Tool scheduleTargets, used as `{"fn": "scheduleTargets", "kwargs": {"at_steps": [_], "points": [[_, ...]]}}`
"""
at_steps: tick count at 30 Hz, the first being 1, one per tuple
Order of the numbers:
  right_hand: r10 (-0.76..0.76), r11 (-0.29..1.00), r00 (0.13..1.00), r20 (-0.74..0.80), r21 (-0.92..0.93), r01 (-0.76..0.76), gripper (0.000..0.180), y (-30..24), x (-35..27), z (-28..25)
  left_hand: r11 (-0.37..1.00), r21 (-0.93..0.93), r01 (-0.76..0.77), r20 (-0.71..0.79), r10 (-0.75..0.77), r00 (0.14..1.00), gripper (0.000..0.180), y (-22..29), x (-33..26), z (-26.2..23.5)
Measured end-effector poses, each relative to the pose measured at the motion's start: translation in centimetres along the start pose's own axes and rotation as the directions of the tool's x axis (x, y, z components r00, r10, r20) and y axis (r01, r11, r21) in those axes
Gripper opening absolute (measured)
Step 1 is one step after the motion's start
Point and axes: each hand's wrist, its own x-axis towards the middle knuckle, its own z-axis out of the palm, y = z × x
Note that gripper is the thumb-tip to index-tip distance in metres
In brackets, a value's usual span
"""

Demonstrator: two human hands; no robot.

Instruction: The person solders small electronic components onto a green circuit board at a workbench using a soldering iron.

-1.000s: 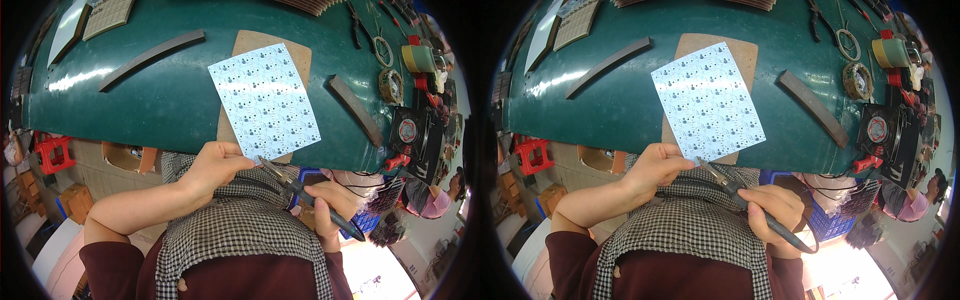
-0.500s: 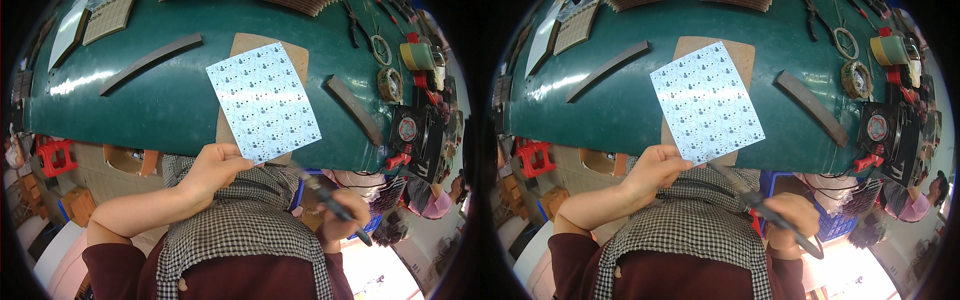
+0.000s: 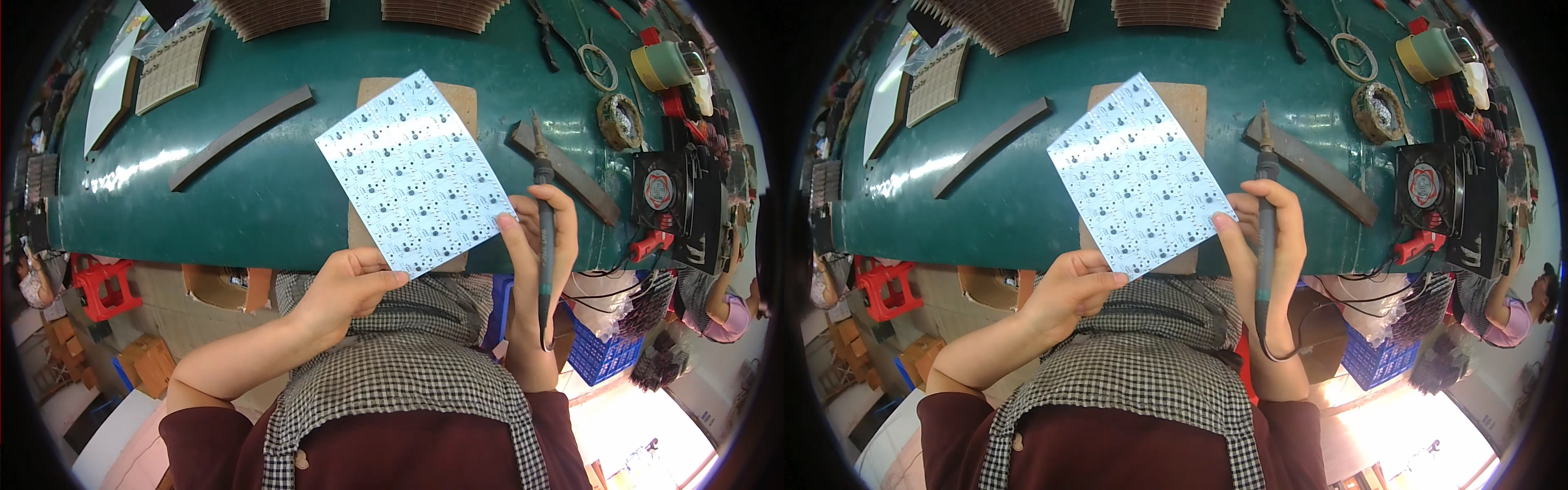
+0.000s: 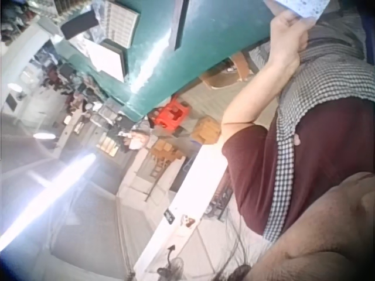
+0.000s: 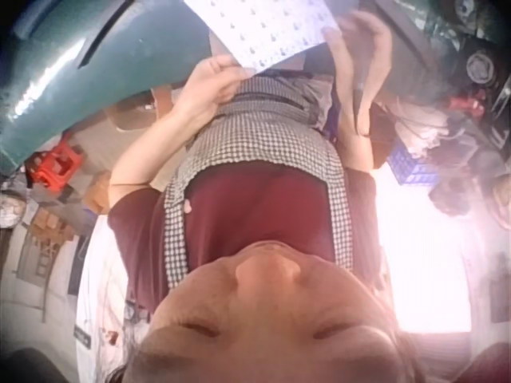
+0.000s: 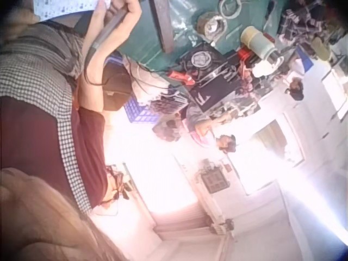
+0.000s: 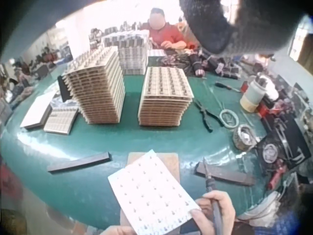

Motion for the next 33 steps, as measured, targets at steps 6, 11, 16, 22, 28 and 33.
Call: {"fn": "scheduleTargets", "kwargs": {"at_steps": [6,11,16,22,28,33], "points": [[-0.240,0.937,0.971,0.005,0.263,0.231,0.051,-2.4,-1.6,-0.5,0.859,0.262,-0.440,-0.004,0.457,0.889,0.024,-1.8,1.0,-1.7],[-0.414,0.863,0.881,0.229,0.405,0.300,0.054,-3.2,-2.7,-1.6,0.329,0.512,-0.793,0.468,0.667,0.579,0.021,2.4,0.7,-2.6],[-0.537,0.812,0.798,0.272,0.425,0.401,0.054,-2.3,-3.6,-1.8,0.491,0.404,-0.772,0.196,0.778,0.598,0.026,0.4,1.0,-2.8],[-0.546,0.833,0.789,0.283,0.281,0.476,0.050,-2.8,-4.2,-1.9,0.599,0.309,-0.738,0.110,0.749,0.654,0.023,0.3,0.7,-2.2],[-0.554,0.822,0.787,0.272,0.331,0.464,0.054,-2.9,-4.0,-1.0,0.631,0.272,-0.726,0.120,0.727,0.677,0.021,0.2,0.9,-2.5],[-0.522,0.841,0.808,0.272,0.321,0.435,0.057,-2.7,-4.1,-1.2,0.673,0.247,-0.697,0.163,0.680,0.715,0.023,0.2,1.1,-2.8]]}}
